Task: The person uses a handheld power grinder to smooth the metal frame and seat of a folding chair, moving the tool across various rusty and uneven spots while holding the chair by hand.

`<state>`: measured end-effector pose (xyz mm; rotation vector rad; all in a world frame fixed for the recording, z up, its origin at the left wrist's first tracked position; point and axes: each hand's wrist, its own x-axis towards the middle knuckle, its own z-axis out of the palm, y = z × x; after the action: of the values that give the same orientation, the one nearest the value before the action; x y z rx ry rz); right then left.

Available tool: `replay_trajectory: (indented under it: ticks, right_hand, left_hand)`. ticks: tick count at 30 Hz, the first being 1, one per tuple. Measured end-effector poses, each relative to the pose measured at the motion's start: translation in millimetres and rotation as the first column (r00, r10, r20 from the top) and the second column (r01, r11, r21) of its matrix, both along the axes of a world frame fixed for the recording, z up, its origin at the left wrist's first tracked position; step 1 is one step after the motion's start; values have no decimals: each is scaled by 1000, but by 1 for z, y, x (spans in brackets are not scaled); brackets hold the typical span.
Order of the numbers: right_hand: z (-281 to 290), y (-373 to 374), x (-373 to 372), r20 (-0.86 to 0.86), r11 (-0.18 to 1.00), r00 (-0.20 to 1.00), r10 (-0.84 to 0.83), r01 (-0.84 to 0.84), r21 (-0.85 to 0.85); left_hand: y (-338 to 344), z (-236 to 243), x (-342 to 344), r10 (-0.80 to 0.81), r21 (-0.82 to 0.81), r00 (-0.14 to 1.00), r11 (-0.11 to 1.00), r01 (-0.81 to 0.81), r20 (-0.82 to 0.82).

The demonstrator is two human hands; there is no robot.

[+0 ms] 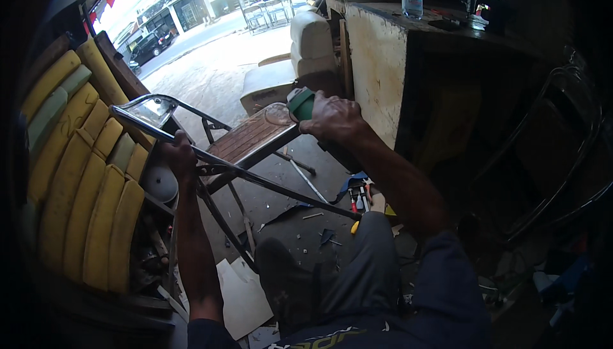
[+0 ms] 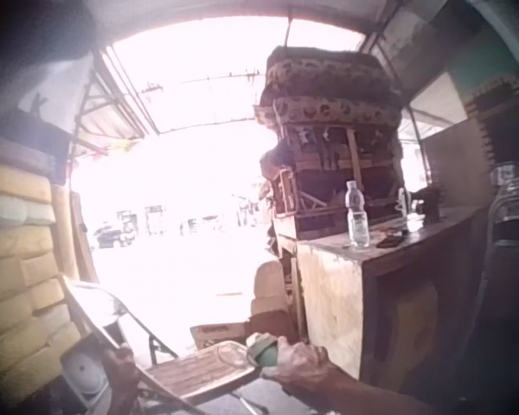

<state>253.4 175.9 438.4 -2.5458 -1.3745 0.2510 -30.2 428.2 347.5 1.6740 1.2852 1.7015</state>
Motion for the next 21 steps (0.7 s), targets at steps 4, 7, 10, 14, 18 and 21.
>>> replay_trajectory:
  ticks: [4,7,10,14,18,21]
  right_hand:
    - [-3,-11,11,-140,994,984,112,-110,23]
    - [-10,-9,12,-34,997,999,-34,36,66]
    - [-24,-25,6,-178,992,983,52,-30,122]
    - [-38,-43,3,-256,976,966,35,22,216]
    - [-66,-39,16,-269,954,950,-156,216,208]
    - [-78,-48,32,-470,932,880,-66,223,286]
  left_hand:
    - [-3,6,-4,19,49,1000,999,-20,15]
    - [1,11,-3,-18,-80,998,997,13,-61]
    - [5,2,-6,11,-6,1000,1000,-11,-22]
    - [9,5,-8,-29,-10,999,1000,29,18]
    - [1,6,-3,1,9,1000,1000,-1,-1]
    - [-16,18,-1,14,43,1000,999,-13,-14]
